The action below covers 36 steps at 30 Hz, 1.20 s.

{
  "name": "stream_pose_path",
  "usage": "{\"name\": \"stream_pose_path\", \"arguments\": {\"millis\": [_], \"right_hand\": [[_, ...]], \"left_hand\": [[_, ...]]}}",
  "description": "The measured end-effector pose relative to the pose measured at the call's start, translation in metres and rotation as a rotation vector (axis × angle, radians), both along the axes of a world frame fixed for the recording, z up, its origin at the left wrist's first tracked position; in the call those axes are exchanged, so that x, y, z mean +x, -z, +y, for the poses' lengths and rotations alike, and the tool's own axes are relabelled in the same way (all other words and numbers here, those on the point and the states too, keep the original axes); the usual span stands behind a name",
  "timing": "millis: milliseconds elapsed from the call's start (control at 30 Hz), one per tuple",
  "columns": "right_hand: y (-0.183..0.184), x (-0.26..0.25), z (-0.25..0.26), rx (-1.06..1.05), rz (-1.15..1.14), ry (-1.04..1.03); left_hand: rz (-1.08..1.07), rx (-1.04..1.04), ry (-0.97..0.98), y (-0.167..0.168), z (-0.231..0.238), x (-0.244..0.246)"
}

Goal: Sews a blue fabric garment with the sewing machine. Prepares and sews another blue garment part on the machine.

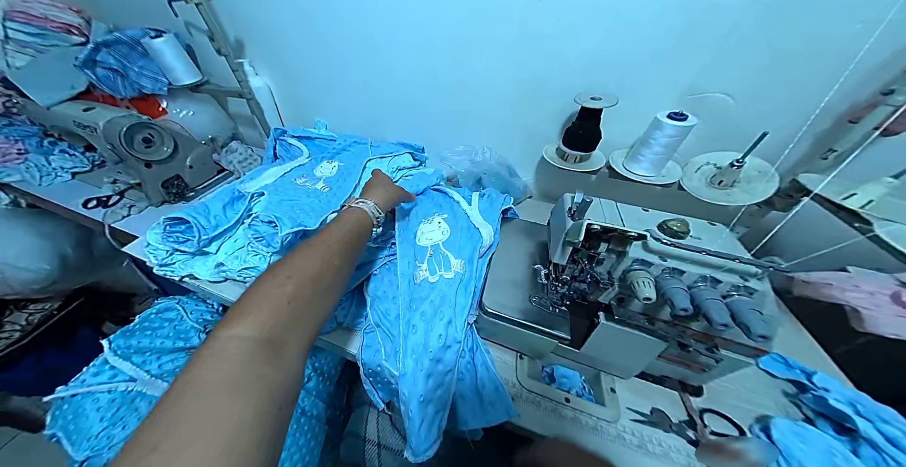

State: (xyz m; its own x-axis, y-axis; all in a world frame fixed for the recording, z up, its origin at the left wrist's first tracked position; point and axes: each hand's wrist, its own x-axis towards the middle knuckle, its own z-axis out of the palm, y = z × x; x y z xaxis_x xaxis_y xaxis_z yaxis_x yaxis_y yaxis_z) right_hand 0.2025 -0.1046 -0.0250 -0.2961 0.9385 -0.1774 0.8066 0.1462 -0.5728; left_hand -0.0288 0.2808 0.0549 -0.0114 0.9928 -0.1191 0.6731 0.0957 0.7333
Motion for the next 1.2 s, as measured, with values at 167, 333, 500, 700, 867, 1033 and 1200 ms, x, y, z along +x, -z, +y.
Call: {"name": "stream_pose_path", "arguments": {"millis": [167, 333, 500, 700, 867, 1033, 1200], "right_hand": [[-0.049, -0.004, 0.117, 0.702, 0.012, 0.241], [-0.07, -0.031, 0.225, 0.338, -0.142, 0.466], [-0.069, -0.032, 0.306, 0.103, -0.111, 0.663], [-0.072, -0.041, 0.32, 0.437, 0.538, 0.927], [-0.117, -0.056, 0.292, 0.765, 0.956, 0.704], [-0.198, -0.098, 0.243, 0.683, 1.359, 0.159], [-0.237, -0.16, 0.251, 0.997, 1.277, -0.324]], "left_hand": [[0.159, 0.056, 0.073, -0.006, 0.012, 0.016], [0.196, -0.061, 0.353, -0.024, -0.005, -0.001], [0.162, -0.045, 0.316, 0.011, -0.001, 0.015], [-0.422, 0.276, 0.079, -0.012, -0.027, -0.017], [-0.447, 0.559, 0.089, -0.072, -0.111, -0.118], [-0.219, 0.655, 0.232, -0.155, -0.185, -0.252], [0.212, 0.801, -0.073, -0.258, -0.144, -0.359]]}}
